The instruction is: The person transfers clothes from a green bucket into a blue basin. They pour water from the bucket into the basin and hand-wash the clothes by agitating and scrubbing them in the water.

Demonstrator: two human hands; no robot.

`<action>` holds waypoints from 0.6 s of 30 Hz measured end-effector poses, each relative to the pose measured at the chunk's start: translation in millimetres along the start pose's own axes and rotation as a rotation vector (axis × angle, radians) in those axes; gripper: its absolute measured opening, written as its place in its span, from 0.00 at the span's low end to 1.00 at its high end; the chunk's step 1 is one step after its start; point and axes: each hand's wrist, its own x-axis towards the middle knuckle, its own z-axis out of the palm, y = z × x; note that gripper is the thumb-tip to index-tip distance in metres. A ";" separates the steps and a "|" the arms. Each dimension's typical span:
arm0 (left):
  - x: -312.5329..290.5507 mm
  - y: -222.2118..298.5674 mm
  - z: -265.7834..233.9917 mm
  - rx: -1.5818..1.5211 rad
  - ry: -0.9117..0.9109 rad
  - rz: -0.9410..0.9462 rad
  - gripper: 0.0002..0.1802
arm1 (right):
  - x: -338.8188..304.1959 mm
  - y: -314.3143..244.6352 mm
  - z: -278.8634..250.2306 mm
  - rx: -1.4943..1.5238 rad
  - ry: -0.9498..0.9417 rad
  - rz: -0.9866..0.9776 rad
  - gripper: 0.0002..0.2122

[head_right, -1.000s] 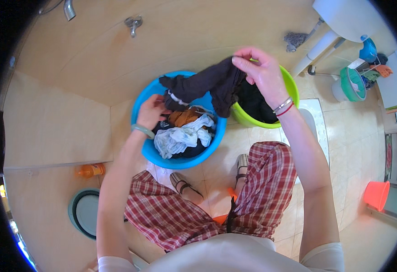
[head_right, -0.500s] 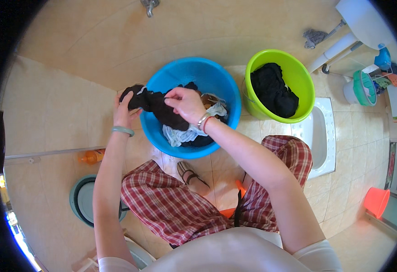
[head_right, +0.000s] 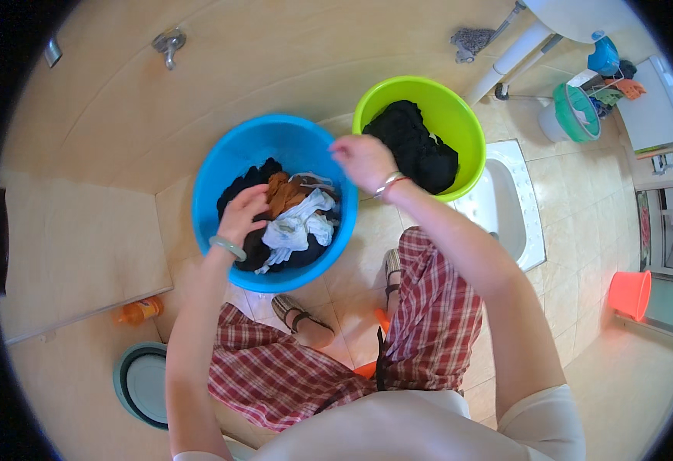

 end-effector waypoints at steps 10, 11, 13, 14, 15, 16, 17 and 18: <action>12.4 12.4 103.1 0.074 -0.298 -0.067 0.17 | -56.3 148.0 -79.1 -0.661 -0.215 0.537 0.22; 11.6 14.4 106.2 0.083 -0.313 -0.082 0.17 | -55.4 153.7 -77.2 -0.620 -0.218 0.520 0.21; 13.9 18.6 115.6 0.120 -0.371 -0.101 0.19 | -53.4 172.4 -81.5 -0.555 -0.212 0.500 0.20; 14.5 20.2 120.7 0.114 -0.396 -0.102 0.19 | -58.4 181.2 -85.7 -0.539 -0.123 0.415 0.17; 15.3 20.4 121.0 0.106 -0.408 -0.107 0.19 | -59.1 184.3 -90.3 -0.472 -0.077 0.407 0.16; 15.9 22.2 121.3 0.098 -0.410 -0.115 0.19 | -58.2 181.2 -100.5 -0.407 -0.033 0.396 0.15; 17.6 24.4 122.0 0.088 -0.413 -0.122 0.19 | -57.6 177.9 -110.5 -0.343 0.010 0.385 0.15; 17.7 26.3 123.0 0.077 -0.416 -0.129 0.18 | -56.8 168.6 -122.6 -0.174 0.025 0.431 0.14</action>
